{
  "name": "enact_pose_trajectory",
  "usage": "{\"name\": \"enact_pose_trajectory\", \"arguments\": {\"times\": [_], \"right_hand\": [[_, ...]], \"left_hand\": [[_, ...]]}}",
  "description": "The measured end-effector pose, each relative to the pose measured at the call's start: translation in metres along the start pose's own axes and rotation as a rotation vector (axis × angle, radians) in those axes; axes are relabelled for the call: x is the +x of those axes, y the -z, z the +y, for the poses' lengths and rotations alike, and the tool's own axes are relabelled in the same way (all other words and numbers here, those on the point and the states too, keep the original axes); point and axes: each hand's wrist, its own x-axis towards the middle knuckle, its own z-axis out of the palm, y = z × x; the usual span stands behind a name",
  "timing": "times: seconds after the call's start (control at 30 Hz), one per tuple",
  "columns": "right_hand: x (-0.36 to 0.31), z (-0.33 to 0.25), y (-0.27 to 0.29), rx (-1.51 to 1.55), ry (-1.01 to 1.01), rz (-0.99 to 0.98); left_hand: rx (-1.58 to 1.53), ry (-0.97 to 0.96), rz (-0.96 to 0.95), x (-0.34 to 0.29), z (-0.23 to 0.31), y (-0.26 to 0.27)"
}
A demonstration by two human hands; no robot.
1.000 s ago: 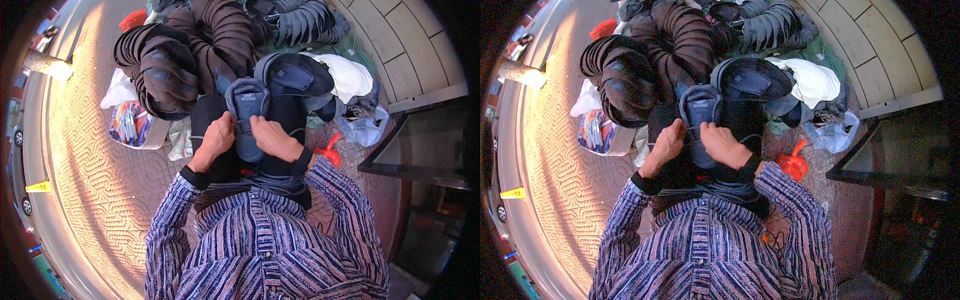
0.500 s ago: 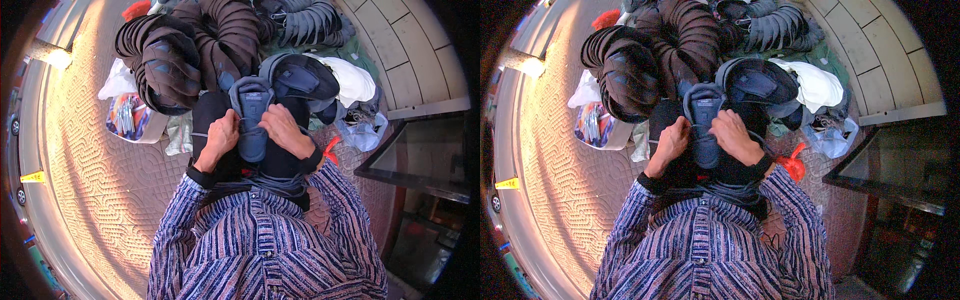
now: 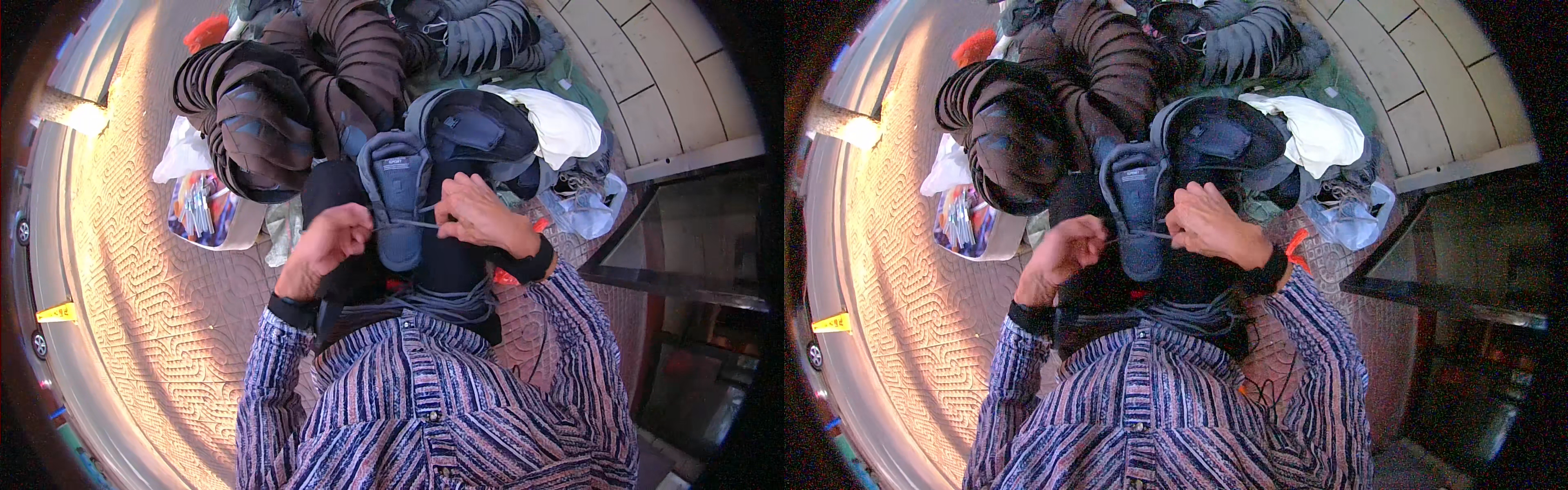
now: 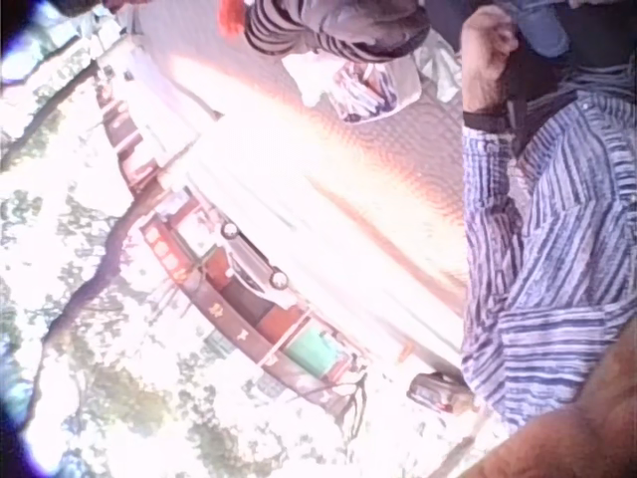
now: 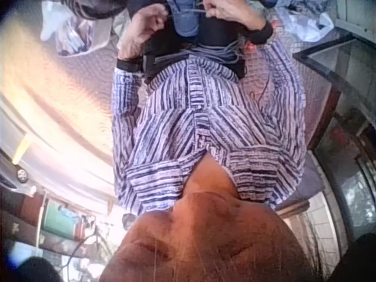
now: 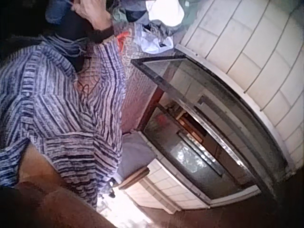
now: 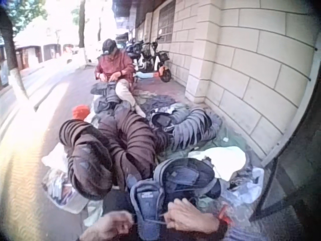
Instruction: Lacing a grey athletic shoe while sitting on a mat.
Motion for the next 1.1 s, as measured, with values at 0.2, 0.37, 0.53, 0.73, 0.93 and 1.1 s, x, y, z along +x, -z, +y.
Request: {"name": "enact_pose_trajectory", "arguments": {"times": [0.2, 0.37, 0.53, 0.73, 0.93, 1.1], "right_hand": [[0.001, 0.002, 0.008, 0.087, 0.04, -0.227], [0.025, 0.017, -0.035, 0.347, -0.331, 0.281], [0.052, -0.023, -0.066, 0.551, -0.201, 0.152], [0.047, -0.084, -0.098, 0.282, 0.012, 0.034], [0.008, -0.094, -0.093, 0.411, 0.151, -0.229], [0.007, -0.053, -0.065, 0.476, -0.192, -0.095]], "left_hand": [[-0.652, -0.836, 0.025, -0.143, 0.138, 0.085], [-0.057, -1.149, 0.276, -0.258, 0.206, 0.145], [-0.56, -0.965, -0.029, -0.225, 0.181, 0.107], [0.649, -0.669, 0.773, -0.098, 0.086, 0.036], [1.143, -0.493, 0.444, 0.006, -0.016, -0.009], [1.415, -0.534, 0.626, 0.024, -0.025, -0.022]]}}
